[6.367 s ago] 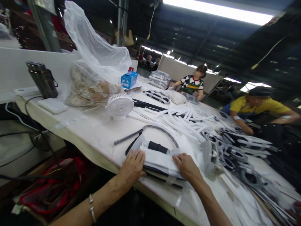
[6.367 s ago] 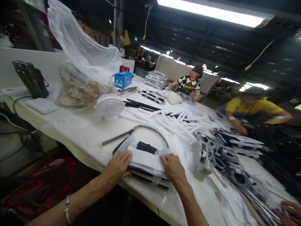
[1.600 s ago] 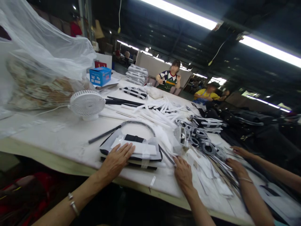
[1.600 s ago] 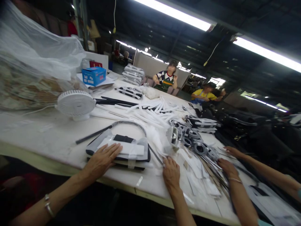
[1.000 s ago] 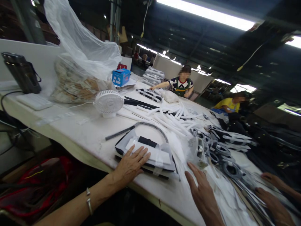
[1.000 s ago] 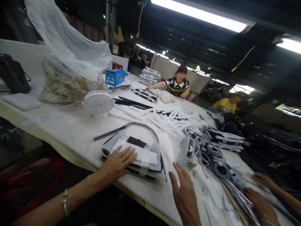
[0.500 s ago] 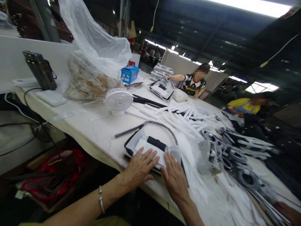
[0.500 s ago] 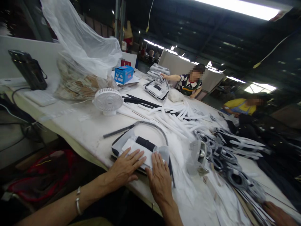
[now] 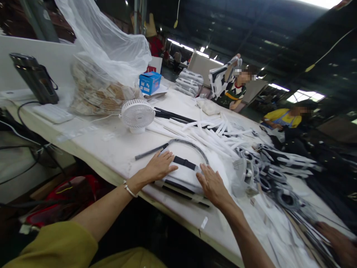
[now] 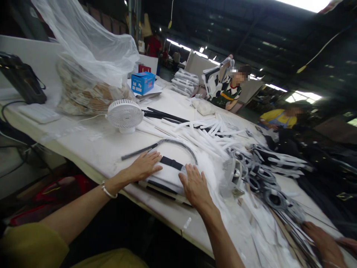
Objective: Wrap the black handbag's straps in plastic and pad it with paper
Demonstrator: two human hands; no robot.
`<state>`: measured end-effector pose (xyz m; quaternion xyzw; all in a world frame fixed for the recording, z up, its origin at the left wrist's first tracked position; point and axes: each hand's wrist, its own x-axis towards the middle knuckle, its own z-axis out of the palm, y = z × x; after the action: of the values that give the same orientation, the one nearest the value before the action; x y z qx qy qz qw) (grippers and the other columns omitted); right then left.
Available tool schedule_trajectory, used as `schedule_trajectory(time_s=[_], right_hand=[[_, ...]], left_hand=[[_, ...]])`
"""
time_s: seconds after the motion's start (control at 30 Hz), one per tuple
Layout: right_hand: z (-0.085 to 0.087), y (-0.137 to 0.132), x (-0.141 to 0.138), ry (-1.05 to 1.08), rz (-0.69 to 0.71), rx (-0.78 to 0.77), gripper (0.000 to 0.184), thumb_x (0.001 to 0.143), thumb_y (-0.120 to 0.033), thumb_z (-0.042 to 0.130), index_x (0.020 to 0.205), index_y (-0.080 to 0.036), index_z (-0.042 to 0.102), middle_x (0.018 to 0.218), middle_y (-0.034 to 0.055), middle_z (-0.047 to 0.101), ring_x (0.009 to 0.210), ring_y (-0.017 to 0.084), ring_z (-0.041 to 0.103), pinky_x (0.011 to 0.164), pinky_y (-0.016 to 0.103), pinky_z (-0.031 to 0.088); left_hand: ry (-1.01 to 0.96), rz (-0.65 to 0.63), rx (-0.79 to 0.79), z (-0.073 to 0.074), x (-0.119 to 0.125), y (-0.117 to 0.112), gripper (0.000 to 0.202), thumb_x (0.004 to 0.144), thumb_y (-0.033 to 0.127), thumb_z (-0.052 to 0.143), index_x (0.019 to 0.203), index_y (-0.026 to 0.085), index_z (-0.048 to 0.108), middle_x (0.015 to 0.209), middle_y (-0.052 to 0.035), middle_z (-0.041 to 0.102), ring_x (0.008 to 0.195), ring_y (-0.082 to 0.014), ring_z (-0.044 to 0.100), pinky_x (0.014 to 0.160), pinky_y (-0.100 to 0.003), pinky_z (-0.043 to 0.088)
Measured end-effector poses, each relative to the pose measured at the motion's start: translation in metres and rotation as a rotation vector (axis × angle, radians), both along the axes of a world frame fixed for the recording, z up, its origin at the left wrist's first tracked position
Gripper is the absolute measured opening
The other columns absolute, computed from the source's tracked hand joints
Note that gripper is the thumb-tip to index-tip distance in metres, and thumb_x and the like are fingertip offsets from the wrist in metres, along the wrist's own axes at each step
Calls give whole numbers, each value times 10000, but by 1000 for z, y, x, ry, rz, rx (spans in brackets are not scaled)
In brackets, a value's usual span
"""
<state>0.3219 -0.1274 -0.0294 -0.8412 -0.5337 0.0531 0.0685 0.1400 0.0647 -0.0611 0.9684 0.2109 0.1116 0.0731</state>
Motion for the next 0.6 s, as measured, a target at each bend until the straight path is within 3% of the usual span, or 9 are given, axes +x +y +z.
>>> schedule_trajectory(time_s=[0.07,0.17,0.33,0.47,0.6], right_hand=[[-7,4,-3,-31,11,-26,595,1009,-488,245,1477,-150,389,1545,97,370,1456,275,272,1172,560,199],[-32,1,-7,-72,22,-39,606,1009,-458,256,1495,-109,344,1556,114,337,1458,286,262,1167,558,212],[-63,-6,-7,-100,41,67,600,1005,-451,258,1496,-120,353,1555,123,333,1456,288,268,1165,553,222],[-53,-2,2,49,9,130,614,993,-503,266,1469,-142,408,1529,128,391,1432,300,322,1154,565,257],[-30,-12,21,298,-147,342,650,976,-587,265,1441,-177,458,1472,104,485,1380,269,420,1138,481,351]], left_hand=[[-18,-8,-2,-7,-2,-1,523,1014,488,369,1393,152,497,1467,-143,488,1390,-286,403,1122,-503,307],[-44,-10,-10,-13,-6,-6,543,1014,493,358,1418,149,472,1493,-132,456,1410,-286,371,1136,-514,287],[-76,22,-15,-18,-7,-7,528,1006,484,399,1433,178,457,1501,-108,451,1419,-269,362,1151,-501,277],[-114,11,-96,-9,-6,2,445,1022,430,380,1385,207,510,1438,-84,534,1374,-233,438,1119,-451,364],[-158,45,-110,0,-15,15,462,1032,397,322,1364,148,525,1380,-109,586,1280,-205,549,1054,-359,466]])
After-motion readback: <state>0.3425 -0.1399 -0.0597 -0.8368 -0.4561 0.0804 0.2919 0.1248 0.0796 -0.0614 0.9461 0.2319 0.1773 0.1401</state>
